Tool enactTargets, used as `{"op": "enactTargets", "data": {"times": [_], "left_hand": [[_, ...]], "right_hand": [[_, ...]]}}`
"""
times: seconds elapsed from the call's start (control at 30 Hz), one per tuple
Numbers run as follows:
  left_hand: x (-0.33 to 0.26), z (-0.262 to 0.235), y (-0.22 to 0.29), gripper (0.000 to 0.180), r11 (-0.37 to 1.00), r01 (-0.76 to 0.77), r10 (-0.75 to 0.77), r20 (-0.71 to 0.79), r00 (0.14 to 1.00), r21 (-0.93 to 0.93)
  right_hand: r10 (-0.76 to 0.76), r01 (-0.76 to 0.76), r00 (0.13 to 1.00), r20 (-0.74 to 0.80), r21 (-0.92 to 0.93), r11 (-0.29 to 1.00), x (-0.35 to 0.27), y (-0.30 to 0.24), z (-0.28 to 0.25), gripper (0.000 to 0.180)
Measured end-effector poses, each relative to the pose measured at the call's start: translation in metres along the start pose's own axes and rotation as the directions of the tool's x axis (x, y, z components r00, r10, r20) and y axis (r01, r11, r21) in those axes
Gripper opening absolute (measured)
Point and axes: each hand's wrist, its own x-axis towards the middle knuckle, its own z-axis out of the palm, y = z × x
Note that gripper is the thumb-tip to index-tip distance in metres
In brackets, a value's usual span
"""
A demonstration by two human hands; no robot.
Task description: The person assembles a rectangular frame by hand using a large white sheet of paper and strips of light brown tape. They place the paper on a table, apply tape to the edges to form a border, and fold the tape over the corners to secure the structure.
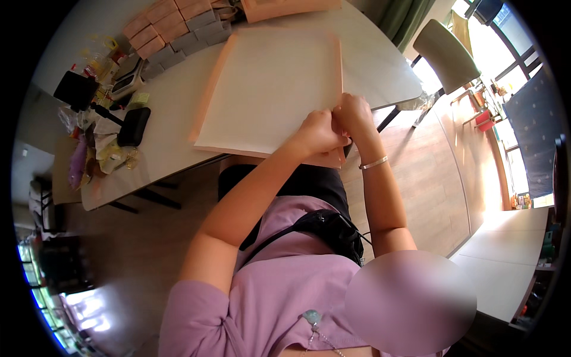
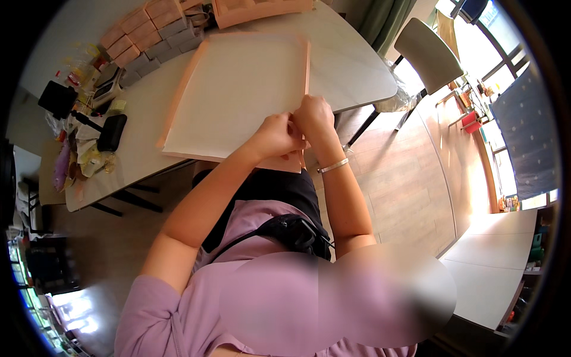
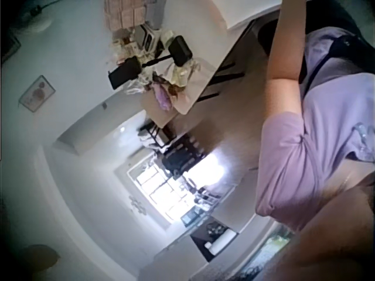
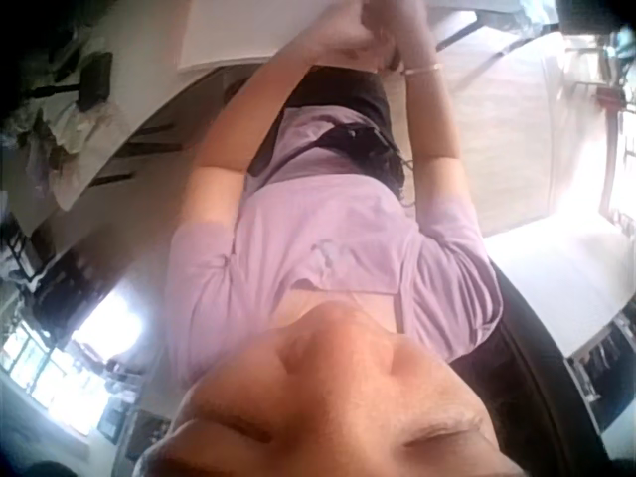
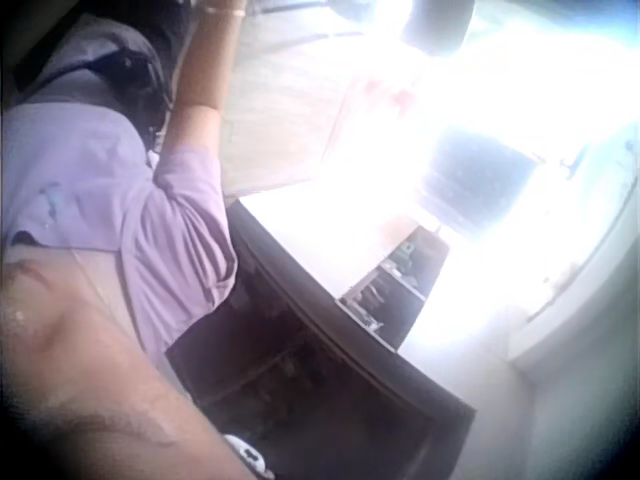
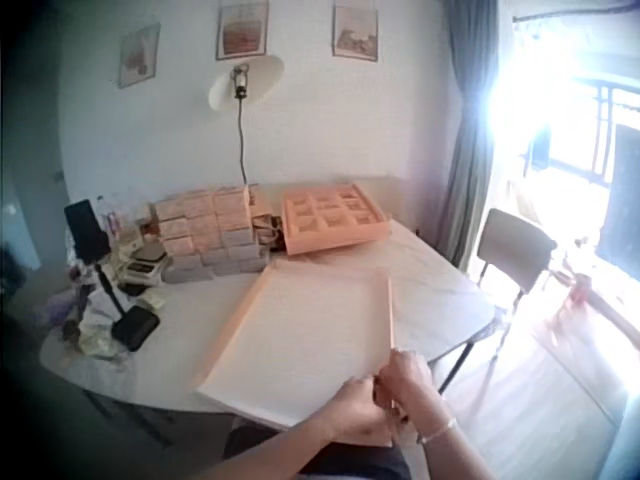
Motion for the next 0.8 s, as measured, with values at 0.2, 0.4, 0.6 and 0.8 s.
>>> {"op": "enactTargets", "data": {"times": [0.2, 0.4, 0.6, 0.8], "left_hand": [[0.007, 0.005, 0.004, 0.04, 0.962, -0.075, 0.086, -0.031, 0.996, 0.264], [0.023, -0.002, -0.009, 0.031, 0.994, -0.013, 0.027, 0.123, 0.992, -0.109], [0.034, -0.006, -0.009, 0.03, 0.928, 0.071, -0.049, 0.067, 0.997, -0.366], [0.04, -0.007, 0.001, 0.022, 0.951, 0.166, -0.127, 0.159, 0.979, -0.26]], "right_hand": [[-0.023, -0.003, 0.995, 0.099, 0.258, 0.966, -0.038, 0.003, -0.013, 0.037], [-0.048, -0.059, 0.981, 0.19, 0.52, 0.852, -0.038, 0.015, -0.023, 0.049], [-0.047, -0.034, 0.987, 0.153, 0.489, 0.872, -0.042, 0.018, -0.028, 0.052], [-0.052, -0.057, 0.979, 0.198, 0.511, 0.858, -0.042, 0.02, -0.036, 0.046]]}}
